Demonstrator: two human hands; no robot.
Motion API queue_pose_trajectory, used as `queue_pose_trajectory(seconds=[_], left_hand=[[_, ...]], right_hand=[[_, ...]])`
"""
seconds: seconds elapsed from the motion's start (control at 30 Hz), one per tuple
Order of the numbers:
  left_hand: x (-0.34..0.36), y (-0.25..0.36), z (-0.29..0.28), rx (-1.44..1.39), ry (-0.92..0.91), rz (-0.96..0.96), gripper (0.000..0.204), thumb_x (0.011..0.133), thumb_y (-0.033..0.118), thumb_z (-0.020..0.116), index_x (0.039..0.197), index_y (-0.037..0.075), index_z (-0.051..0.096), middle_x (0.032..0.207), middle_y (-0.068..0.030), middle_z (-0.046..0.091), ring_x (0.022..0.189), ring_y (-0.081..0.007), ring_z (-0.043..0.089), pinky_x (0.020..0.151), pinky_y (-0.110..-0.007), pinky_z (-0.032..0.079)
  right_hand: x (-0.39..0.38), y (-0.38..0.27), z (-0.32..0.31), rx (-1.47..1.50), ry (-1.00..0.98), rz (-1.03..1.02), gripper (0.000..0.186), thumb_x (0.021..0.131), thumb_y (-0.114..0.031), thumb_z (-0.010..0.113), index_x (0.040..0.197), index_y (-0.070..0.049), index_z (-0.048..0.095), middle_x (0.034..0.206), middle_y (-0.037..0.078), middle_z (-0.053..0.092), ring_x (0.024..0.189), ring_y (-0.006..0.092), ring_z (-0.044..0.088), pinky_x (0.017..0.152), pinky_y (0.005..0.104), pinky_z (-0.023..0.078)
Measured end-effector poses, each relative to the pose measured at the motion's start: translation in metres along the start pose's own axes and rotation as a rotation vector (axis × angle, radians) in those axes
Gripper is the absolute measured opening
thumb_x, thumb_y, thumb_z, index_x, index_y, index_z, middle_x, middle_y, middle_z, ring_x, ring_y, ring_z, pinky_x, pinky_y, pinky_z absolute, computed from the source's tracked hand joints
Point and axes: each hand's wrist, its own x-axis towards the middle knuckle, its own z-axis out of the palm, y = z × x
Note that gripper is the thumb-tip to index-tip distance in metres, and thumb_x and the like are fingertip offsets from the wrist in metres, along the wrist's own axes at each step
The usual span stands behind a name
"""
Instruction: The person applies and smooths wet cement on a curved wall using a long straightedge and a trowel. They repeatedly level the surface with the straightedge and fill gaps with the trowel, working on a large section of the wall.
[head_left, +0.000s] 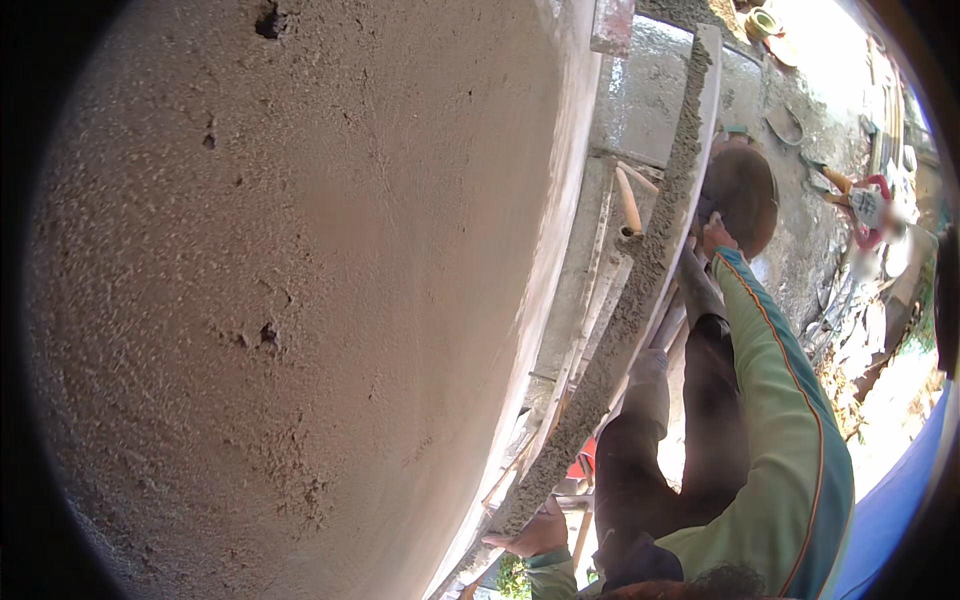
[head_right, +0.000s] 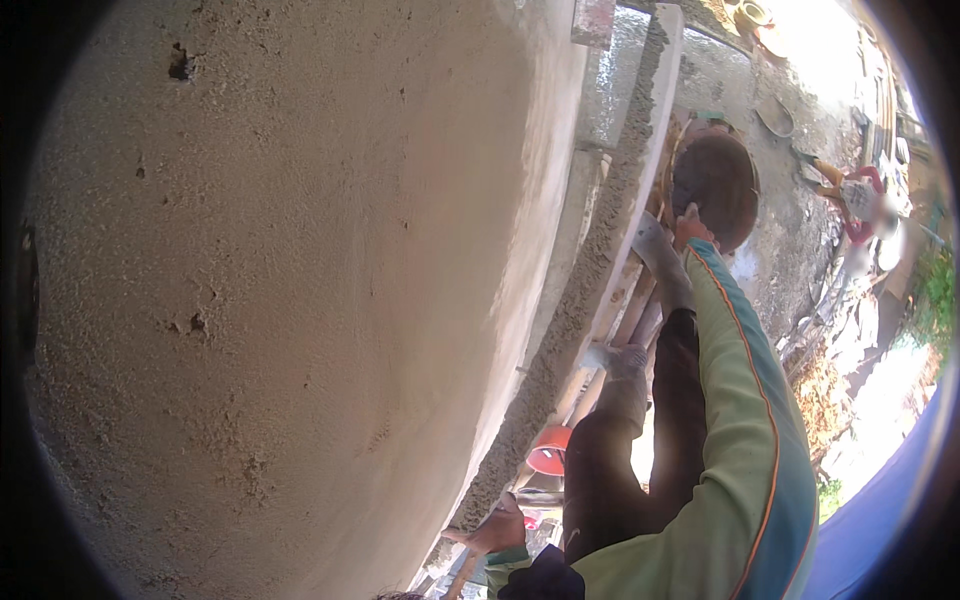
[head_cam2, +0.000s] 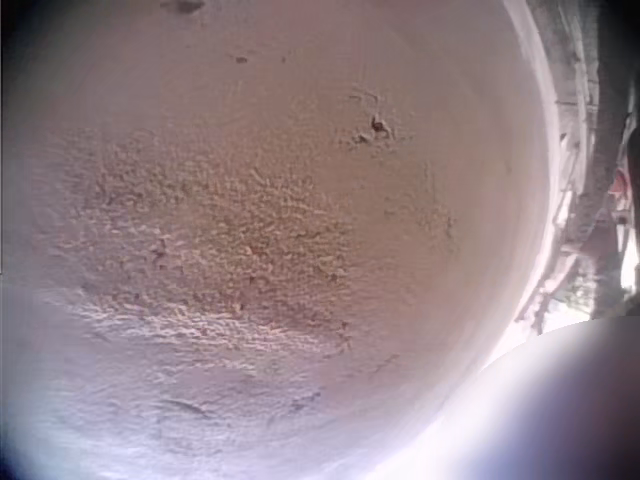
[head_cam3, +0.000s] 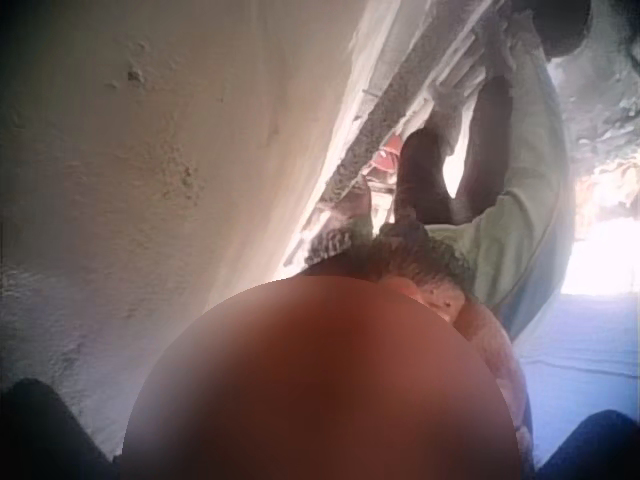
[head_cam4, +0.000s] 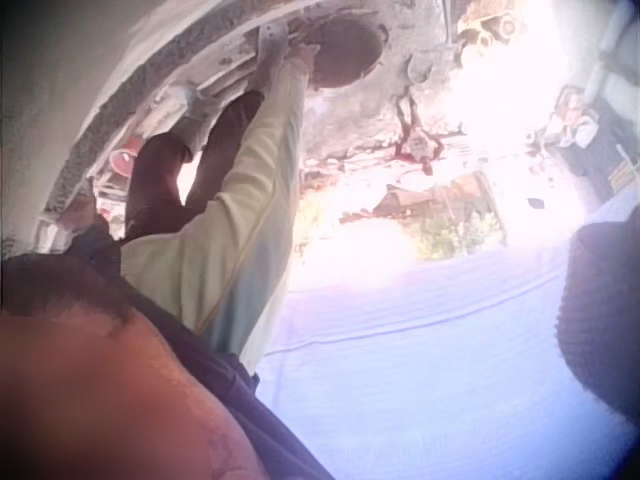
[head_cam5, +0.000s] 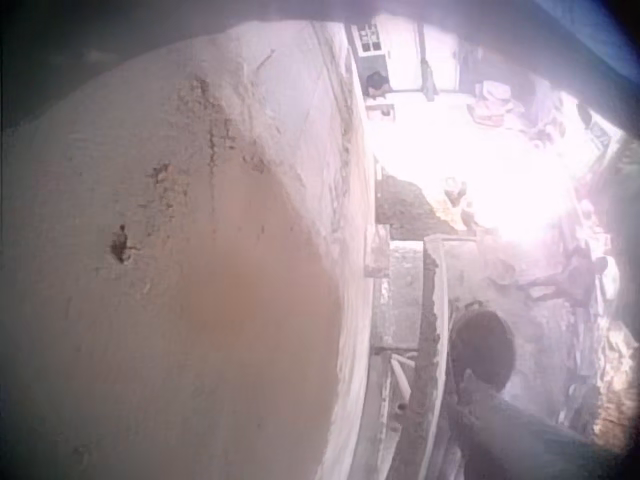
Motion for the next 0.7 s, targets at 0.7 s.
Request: queue_pose_trajectory(seconds=[0.7], left_hand=[[-0.017,0.042,0.026,0.974,-0.015,0.36,0.093,0.091,0.077,0.03,0.156,0.01,0.026,0.158,-0.0195,0.028,0.148,-0.0427,0.015,0.115,-0.068,0.001]], right_hand=[[-0.13,0.032,-0.316,0.489,0.081,-0.392,0.038,0.089,-0.024,0.06,0.122,-0.005,0.058,0.093,0.015,0.065,0.072,0.0254,0.064,0.06,0.0387,0.052]])
